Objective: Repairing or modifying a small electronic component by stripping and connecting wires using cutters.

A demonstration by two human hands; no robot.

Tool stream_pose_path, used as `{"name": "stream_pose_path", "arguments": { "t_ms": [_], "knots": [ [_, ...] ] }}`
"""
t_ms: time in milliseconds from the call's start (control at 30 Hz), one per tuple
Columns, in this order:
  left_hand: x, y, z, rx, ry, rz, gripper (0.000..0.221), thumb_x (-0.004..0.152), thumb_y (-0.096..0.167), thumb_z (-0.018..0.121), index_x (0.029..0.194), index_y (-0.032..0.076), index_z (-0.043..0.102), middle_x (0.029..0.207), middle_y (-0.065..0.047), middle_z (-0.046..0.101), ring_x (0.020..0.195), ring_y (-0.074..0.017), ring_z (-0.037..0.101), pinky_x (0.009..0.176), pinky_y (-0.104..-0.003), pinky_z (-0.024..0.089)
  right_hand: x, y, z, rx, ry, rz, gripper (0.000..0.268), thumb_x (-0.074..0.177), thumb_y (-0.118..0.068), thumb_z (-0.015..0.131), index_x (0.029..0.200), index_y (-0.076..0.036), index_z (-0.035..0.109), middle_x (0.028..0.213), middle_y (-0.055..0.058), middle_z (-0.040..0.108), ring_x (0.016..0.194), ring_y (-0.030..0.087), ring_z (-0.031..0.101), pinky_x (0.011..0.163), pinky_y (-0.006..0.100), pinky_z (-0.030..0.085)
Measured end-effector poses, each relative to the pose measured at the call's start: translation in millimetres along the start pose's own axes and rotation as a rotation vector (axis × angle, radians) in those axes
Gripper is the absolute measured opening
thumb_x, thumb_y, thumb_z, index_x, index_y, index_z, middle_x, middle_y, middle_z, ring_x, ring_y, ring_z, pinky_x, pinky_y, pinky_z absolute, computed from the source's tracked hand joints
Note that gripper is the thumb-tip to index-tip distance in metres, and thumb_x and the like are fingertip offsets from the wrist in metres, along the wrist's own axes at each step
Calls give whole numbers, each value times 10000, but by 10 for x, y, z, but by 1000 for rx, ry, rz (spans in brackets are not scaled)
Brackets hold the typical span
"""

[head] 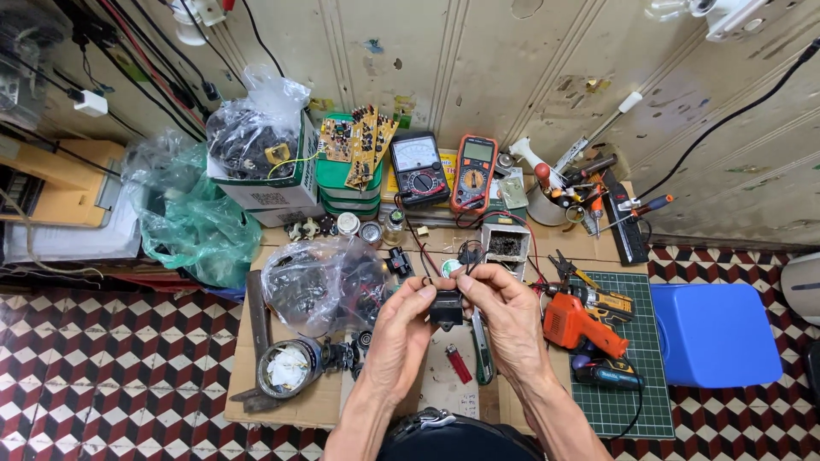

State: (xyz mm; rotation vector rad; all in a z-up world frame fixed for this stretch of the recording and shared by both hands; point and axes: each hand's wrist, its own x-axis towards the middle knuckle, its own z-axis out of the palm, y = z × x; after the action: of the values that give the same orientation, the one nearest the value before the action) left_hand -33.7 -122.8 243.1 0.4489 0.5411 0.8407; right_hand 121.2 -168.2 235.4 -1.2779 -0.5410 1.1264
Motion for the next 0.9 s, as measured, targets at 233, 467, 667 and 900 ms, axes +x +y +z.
{"name": "stream_pose_path", "arguments": {
  "t_ms": [233,467,667,900],
  "knots": [
    [21,36,-127,-35,-79,-29,205,979,176,620,1114,22,628,1142,-100,699,1090,-182,635,1056,-385,448,-2,7,-23,14,-28,28,112,921,-88,723,1002,-11,715,795,-6,661,703,54,587,626,199,470],
    [58,64,-128,231,-14,-45,230,973,243,648,1115,63,645,1112,-75,760,1020,-139,678,990,-350,505,-2,-56,-27,-71,-40,41,107,921,-115,716,976,-22,713,828,-6,707,701,50,573,636,204,477],
    [61,19,-121,432,35,3,254,955,256,676,1126,69,690,1072,-43,780,969,-85,666,928,-282,490,17,10,-60,-130,-24,20,128,926,-121,724,998,-15,732,847,-10,703,710,51,558,644,217,466],
    [36,-29,-154,464,40,48,252,940,246,707,1110,62,681,1058,-42,760,963,-78,651,907,-271,485,6,72,-75,-129,-35,-16,141,926,-115,723,1020,-10,737,866,-1,702,729,57,580,660,220,478]
  ]
}}
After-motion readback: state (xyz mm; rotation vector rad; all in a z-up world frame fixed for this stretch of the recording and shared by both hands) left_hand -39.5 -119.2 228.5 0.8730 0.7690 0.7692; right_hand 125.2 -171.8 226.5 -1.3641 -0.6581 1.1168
